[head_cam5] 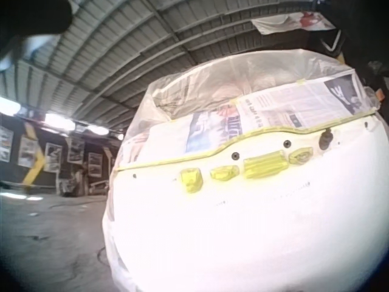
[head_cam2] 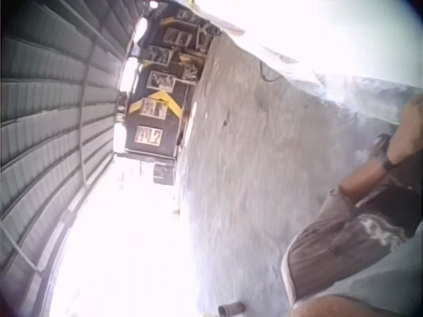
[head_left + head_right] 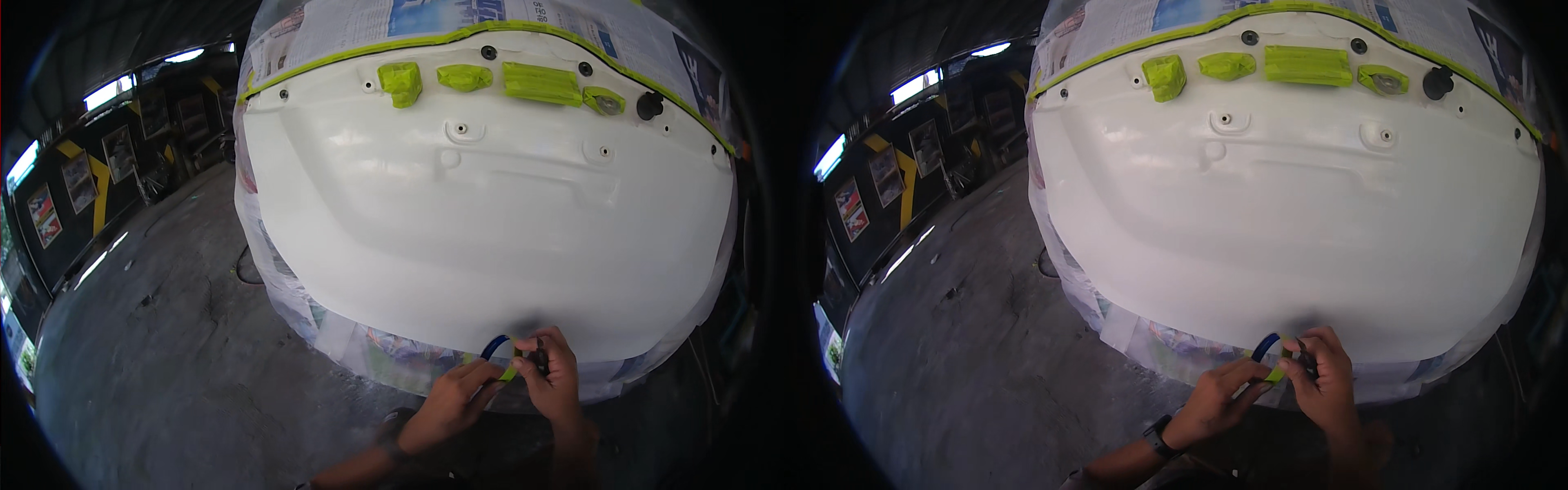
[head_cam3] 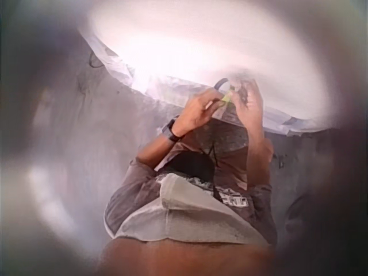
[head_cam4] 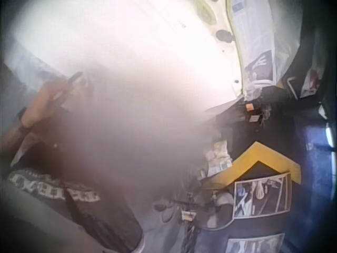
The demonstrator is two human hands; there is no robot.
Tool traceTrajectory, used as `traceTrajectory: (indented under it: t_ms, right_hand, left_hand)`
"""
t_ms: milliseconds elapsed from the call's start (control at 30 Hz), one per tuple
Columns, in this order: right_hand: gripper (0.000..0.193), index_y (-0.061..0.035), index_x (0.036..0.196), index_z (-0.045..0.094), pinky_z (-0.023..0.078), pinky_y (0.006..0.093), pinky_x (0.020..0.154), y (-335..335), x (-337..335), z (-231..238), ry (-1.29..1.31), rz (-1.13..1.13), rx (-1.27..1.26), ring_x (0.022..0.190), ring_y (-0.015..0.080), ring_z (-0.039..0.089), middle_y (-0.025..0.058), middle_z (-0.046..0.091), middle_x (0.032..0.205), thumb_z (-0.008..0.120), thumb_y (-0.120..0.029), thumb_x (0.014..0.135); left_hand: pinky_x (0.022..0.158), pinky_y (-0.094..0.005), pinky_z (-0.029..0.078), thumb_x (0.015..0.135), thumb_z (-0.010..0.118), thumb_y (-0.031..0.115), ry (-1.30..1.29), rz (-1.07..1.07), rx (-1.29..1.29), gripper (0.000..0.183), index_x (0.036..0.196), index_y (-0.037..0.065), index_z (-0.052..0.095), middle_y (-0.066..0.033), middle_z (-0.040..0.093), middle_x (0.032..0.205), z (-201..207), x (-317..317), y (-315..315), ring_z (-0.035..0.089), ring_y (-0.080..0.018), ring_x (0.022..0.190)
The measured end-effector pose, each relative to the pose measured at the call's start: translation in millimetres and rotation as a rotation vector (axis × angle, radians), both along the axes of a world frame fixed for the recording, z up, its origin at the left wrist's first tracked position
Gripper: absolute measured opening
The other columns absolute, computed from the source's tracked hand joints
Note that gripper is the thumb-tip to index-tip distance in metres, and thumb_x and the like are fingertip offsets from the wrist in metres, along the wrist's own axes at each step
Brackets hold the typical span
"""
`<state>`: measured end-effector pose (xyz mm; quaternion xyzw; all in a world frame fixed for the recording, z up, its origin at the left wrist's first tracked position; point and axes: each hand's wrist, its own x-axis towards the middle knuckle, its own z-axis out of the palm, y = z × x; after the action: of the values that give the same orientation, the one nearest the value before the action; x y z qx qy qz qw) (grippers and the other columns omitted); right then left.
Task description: The person applies masking tape onto car components and trims the tape using a utility knife.
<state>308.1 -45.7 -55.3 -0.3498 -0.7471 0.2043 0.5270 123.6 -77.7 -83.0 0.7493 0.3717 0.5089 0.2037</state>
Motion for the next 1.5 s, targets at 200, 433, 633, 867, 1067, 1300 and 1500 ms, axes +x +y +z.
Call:
traceTrajectory:
  t_ms: [200, 433, 633, 867, 1067, 1300, 1500]
  right_hand:
    - [0.014, -0.0021, 0.097, 0.064, 0.048, 0.0278, 0.066, 1, -11, -5, -0.065, 0.053, 0.11, 0.074, 0.0159, 0.059, 0.0083, 0.059, 0.092, 0.073, 0.002, 0.088]
    - [0.013, -0.0018, 0.093, 0.056, 0.044, 0.0274, 0.067, 17, -19, -2, -0.107, 0.101, 0.153, 0.073, 0.0154, 0.051, 0.0082, 0.053, 0.09, 0.066, 0.005, 0.09]
    - [0.015, -0.0028, 0.095, 0.055, 0.048, 0.037, 0.062, 14, -31, -2, -0.123, 0.147, 0.154, 0.071, 0.0291, 0.059, 0.0128, 0.056, 0.089, 0.067, 0.002, 0.089]
    - [0.016, -0.004, 0.095, 0.055, 0.05, 0.0354, 0.065, -5, -26, 5, -0.22, 0.117, 0.163, 0.075, 0.0263, 0.062, 0.0105, 0.059, 0.093, 0.07, -0.001, 0.092]
    - [0.035, 0.0003, 0.125, 0.054, 0.051, 0.0415, 0.067, 12, -12, 30, -0.261, -0.013, 0.138, 0.076, 0.0333, 0.063, 0.0172, 0.059, 0.1, 0.068, -0.007, 0.095]
    - [0.022, -0.001, 0.106, 0.059, 0.051, 0.041, 0.067, -2, -3, 41, -0.645, -0.055, 0.137, 0.076, 0.0324, 0.064, 0.0132, 0.059, 0.095, 0.069, 0.001, 0.086]
    - [0.025, -0.0025, 0.099, 0.057, 0.051, 0.0445, 0.063, 0, -18, 37, -0.714, -0.049, 0.232, 0.077, 0.035, 0.064, 0.0122, 0.058, 0.092, 0.069, 0.003, 0.078]
  left_hand:
    - [0.068, -0.0397, 0.054, 0.092, 0.072, 0.003, -0.016, 0.049, 0.071, 0.015, 0.105, 0.003, 0.065, -0.0124, 0.068, 0.092, -3, -12, 1, 0.069, -0.0322, 0.081]
    - [0.076, -0.0355, 0.056, 0.09, 0.071, -0.004, -0.095, 0.003, 0.003, 0.02, 0.107, 0.003, 0.065, -0.0135, 0.068, 0.104, -3, -23, 0, 0.071, -0.0272, 0.089]
    - [0.072, -0.032, 0.058, 0.084, 0.07, -0.012, -0.166, -0.037, -0.065, 0.029, 0.107, 0.004, 0.064, -0.0134, 0.058, 0.135, 6, -37, -21, 0.071, -0.0183, 0.088]
    - [0.067, -0.0294, 0.058, 0.082, 0.062, -0.018, -0.05, -0.045, -0.038, 0.038, 0.111, 0.004, 0.071, -0.0141, 0.063, 0.131, 0, -32, -19, 0.073, -0.0177, 0.087]
    - [0.071, -0.0293, 0.059, 0.091, 0.054, -0.017, -0.536, -0.287, -0.356, 0.055, 0.141, 0.005, 0.057, -0.0127, 0.066, 0.128, 3, -41, -8, 0.073, -0.0193, 0.095]
    - [0.076, -0.0263, 0.059, 0.091, 0.057, -0.016, -0.615, -0.441, -0.408, 0.069, 0.154, 0.006, 0.04, -0.0136, 0.061, 0.132, 29, -45, 7, 0.074, -0.0205, 0.096]
    - [0.074, -0.0264, 0.059, 0.09, 0.058, -0.017, -0.634, -0.466, -0.371, 0.075, 0.157, 0.007, 0.034, -0.015, 0.051, 0.146, 32, -45, 1, 0.075, -0.0223, 0.096]
